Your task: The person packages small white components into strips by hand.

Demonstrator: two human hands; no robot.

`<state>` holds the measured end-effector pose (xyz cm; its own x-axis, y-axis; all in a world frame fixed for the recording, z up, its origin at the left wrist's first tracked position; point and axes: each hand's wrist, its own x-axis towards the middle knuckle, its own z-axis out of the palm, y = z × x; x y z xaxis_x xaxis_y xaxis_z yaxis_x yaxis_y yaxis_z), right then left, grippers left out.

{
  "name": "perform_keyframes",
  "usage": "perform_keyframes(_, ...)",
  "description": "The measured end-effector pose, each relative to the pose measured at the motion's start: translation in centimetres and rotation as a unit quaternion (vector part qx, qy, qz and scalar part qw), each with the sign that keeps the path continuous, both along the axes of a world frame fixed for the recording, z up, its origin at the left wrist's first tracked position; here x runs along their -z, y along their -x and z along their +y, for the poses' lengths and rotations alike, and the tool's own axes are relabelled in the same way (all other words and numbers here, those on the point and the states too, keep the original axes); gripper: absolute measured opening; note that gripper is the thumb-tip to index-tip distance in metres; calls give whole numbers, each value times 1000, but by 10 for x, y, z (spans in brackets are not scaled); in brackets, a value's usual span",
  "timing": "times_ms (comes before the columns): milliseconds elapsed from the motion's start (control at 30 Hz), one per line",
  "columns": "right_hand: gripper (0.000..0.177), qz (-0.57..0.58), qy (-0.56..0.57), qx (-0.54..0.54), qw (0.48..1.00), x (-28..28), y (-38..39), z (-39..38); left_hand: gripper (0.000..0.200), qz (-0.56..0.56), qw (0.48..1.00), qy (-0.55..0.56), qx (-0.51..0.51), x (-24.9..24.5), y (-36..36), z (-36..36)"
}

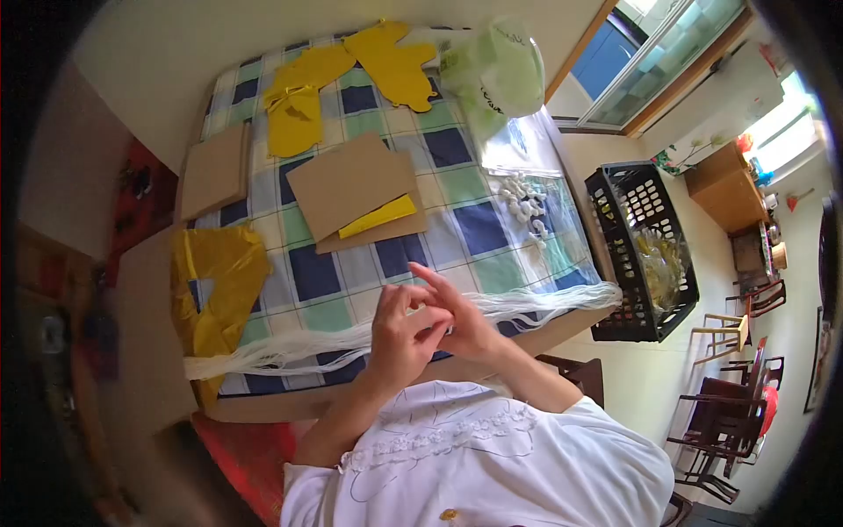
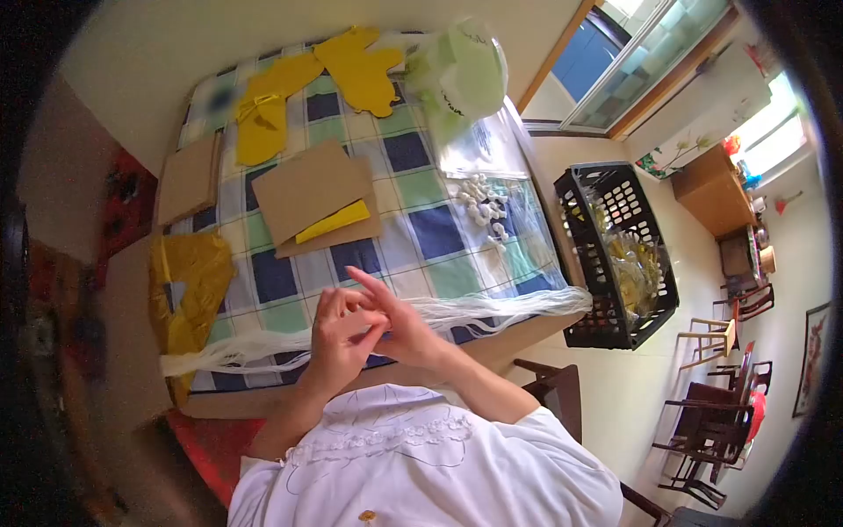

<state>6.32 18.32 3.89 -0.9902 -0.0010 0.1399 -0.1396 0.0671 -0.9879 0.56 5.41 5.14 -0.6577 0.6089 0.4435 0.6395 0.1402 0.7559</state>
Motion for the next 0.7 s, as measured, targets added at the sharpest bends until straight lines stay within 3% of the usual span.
perform_keyframes(100, 53, -28, 214, -87, 973, 10, 9, 2, 10, -57, 991, -115, 24, -15, 1, -13)
perform_keyframes(167, 41, -91, 375, -204, 900, 16, 14, 14, 5, -362, 897, -253, -6, -24, 0, -31)
perform_keyframes(233, 21, -123, 231, -180, 948, -7, 12, 10, 3, -461, 804, -370, -59, -35, 21, -56)
perform_keyframes(300, 19, -37, -9, -158, 987, -11, 14, 11, 2, -428, 863, -264, -53, -10, 49, -99)
perform_keyframes(333, 17, -55, -7, -139, 989, -8, 12, 13, 3, -409, 887, -210, -50, 2, 52, -111)
perform_keyframes(367, 15, -26, -44, -127, 991, -8, 12, 11, 4, -462, 881, -97, 27, 10, 45, -111)
perform_keyframes(433, 12, 34, -118, -102, 987, -8, 16, 4, 8, -536, 815, 133, 175, 18, 27, -107)
perform_keyframes(533, 10, 46, -174, -97, 979, 12, 11, -13, 7, -640, 690, -221, 256, 6, 12, -98)
perform_keyframes(600, 10, 101, -205, -126, 965, 14, 1, -20, 7, -498, 841, -203, 52, 3, 11, -75)
perform_keyframes(633, 11, 126, -220, -142, 957, 13, -4, -23, 7, -412, 890, -188, -53, 6, 10, -67)
perform_keyframes(667, 16, 106, -239, -158, 952, 8, -7, -18, 7, -342, 931, -88, -92, 19, 8, -63)
perform_keyframes(700, 16, 104, -240, -130, 957, -1, -6, -13, 8, -366, 926, -68, -59, 22, 3, -65)
